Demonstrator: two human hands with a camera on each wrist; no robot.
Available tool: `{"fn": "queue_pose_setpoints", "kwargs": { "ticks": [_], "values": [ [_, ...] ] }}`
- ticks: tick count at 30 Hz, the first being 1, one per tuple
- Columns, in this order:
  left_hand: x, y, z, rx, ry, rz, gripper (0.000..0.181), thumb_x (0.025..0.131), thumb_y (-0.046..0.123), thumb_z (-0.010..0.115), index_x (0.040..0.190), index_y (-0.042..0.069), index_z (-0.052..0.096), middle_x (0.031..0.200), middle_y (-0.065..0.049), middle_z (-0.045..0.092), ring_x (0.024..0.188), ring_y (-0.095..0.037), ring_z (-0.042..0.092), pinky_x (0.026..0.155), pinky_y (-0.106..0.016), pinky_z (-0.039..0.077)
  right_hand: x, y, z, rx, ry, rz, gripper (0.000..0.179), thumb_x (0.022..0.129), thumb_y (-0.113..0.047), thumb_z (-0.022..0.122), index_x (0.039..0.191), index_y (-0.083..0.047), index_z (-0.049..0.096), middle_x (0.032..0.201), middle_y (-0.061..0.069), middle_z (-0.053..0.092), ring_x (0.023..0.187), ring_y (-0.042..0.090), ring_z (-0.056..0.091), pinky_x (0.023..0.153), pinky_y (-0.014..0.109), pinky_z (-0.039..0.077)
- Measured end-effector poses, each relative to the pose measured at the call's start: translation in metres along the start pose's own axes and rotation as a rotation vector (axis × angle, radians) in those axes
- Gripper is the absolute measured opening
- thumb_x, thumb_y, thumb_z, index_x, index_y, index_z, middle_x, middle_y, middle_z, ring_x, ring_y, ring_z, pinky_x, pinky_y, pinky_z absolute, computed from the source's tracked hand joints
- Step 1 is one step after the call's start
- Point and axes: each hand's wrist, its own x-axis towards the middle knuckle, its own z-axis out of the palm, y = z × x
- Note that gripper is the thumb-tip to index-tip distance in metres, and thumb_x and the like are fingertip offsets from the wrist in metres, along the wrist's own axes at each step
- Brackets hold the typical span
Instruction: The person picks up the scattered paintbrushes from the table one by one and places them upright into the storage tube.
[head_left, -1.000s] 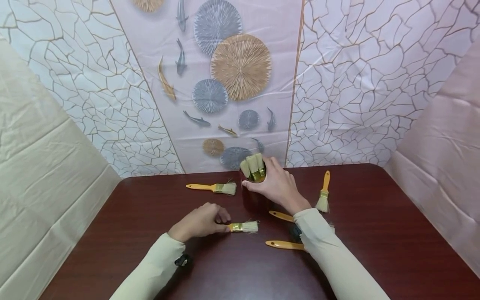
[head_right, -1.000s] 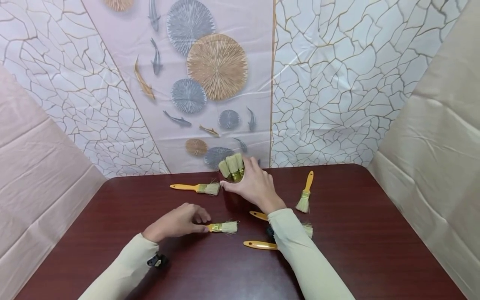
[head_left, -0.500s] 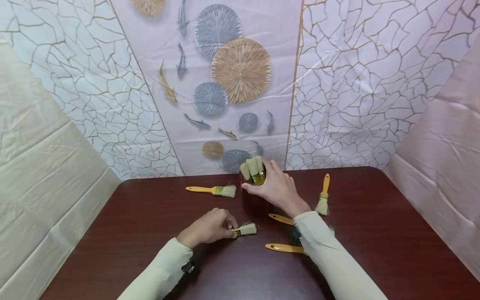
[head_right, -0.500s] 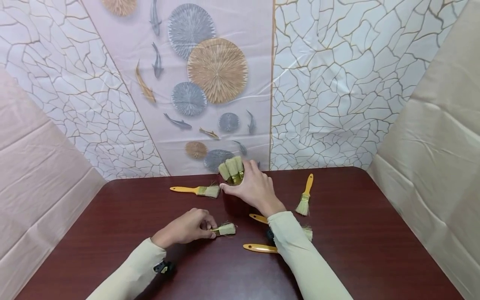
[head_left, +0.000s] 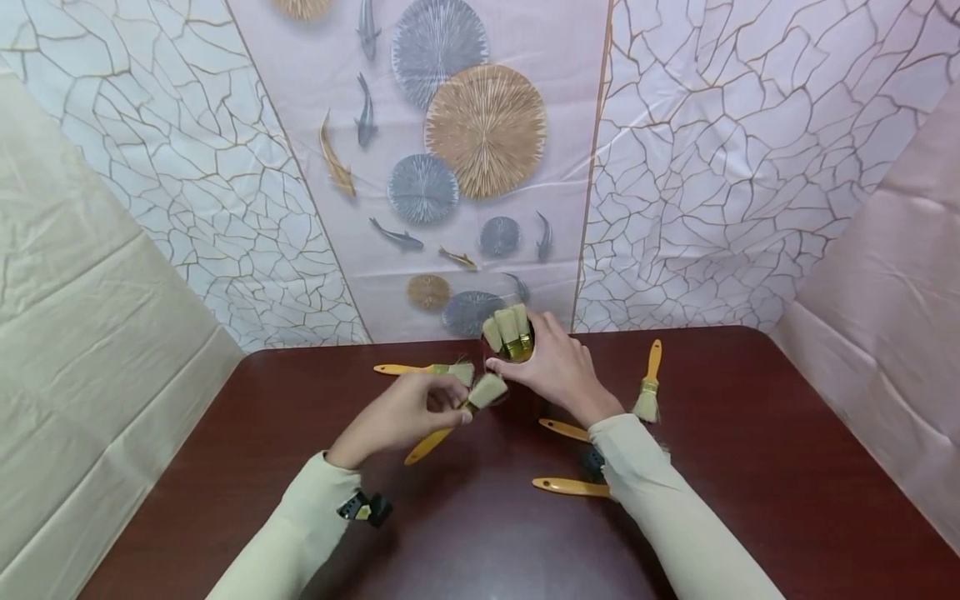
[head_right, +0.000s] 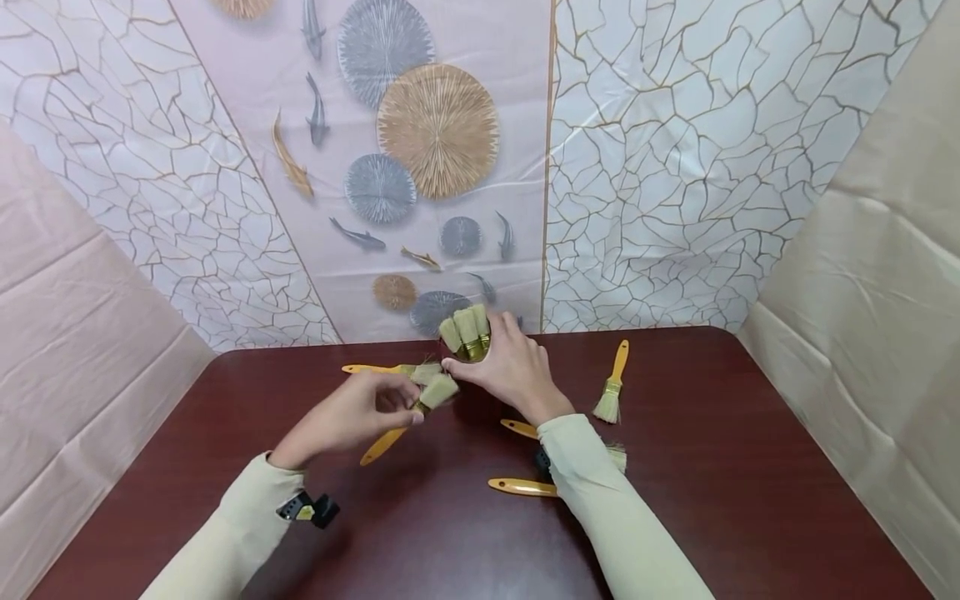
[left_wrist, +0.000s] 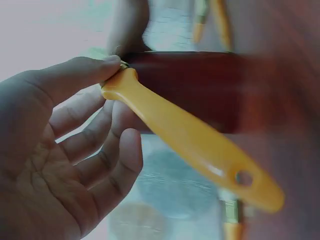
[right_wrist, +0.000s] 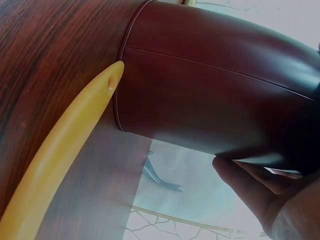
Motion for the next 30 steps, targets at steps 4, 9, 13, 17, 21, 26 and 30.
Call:
{"fn": "queue_pose_setpoints", "kwargs": {
  "ticks": [4,9,13,17,21,26,30],
  "values": [
    [0.006,0.019,-0.022,-0.032,0.109,0.029,0.005,0.096,0.017,0.079,0.101,0.016,0.077,0.087,0.007,0.072,0.079,-0.012,0.069,0.073,-0.035,0.059,0.002,-0.001,-0.002,0.002,-0.009,0.001,0.111,0.079,-0.082,0.069,0.162,-0.015,0.039,0.133,0.006,0.054,0.093,0.036,0.065,0.078,0.051,0.055],
    [0.022,0.041,-0.04,-0.091,0.255,0.051,0.013,0.097,0.017,0.079,0.106,0.01,0.073,0.091,-0.001,0.074,0.082,-0.016,0.071,0.076,-0.039,0.06,-0.001,0.0,-0.001,0.006,-0.01,0.011,0.111,0.079,-0.081,0.071,0.162,-0.013,0.039,0.139,0.009,0.052,0.098,0.039,0.065,0.084,0.056,0.055],
    [0.038,0.059,-0.051,-0.153,0.354,0.085,0.018,0.097,0.015,0.078,0.111,0.006,0.071,0.099,-0.008,0.075,0.088,-0.021,0.073,0.082,-0.045,0.06,-0.003,0.002,0.001,0.02,0.002,0.005,0.109,0.08,-0.079,0.072,0.161,-0.015,0.039,0.132,0.007,0.053,0.093,0.036,0.064,0.079,0.053,0.055],
    [0.051,0.073,-0.06,-0.201,0.423,0.113,0.016,0.098,0.013,0.077,0.107,0.004,0.067,0.1,-0.011,0.076,0.088,-0.025,0.074,0.08,-0.042,0.06,-0.004,0.002,0.003,0.021,0.006,-0.002,0.11,0.078,-0.082,0.071,0.161,-0.016,0.039,0.128,0.005,0.053,0.089,0.033,0.063,0.076,0.05,0.055],
    [0.067,0.083,-0.064,-0.23,0.447,0.147,0.018,0.098,0.011,0.076,0.112,0.005,0.067,0.101,-0.012,0.076,0.088,-0.026,0.075,0.077,-0.038,0.061,-0.003,0.003,0.003,0.017,0.005,0.001,0.11,0.077,-0.082,0.072,0.16,-0.018,0.041,0.122,0.003,0.053,0.086,0.03,0.062,0.074,0.048,0.054],
    [0.088,0.086,-0.062,-0.206,0.426,0.155,0.029,0.096,0.007,0.075,0.124,0.003,0.067,0.109,-0.013,0.072,0.092,-0.026,0.076,0.078,-0.036,0.062,-0.002,0.002,0.001,0.02,-0.006,0.004,0.117,0.073,-0.093,0.063,0.161,-0.019,0.04,0.119,0.002,0.053,0.081,0.027,0.06,0.07,0.044,0.051],
    [0.104,0.083,-0.059,-0.143,0.374,0.093,0.027,0.099,0.012,0.075,0.123,0.004,0.068,0.112,-0.012,0.07,0.094,-0.028,0.077,0.078,-0.036,0.062,-0.001,0.001,-0.001,0.022,-0.014,0.001,0.123,0.071,-0.1,0.055,0.163,-0.021,0.037,0.118,0.002,0.052,0.077,0.026,0.058,0.065,0.04,0.049]
  ]
}}
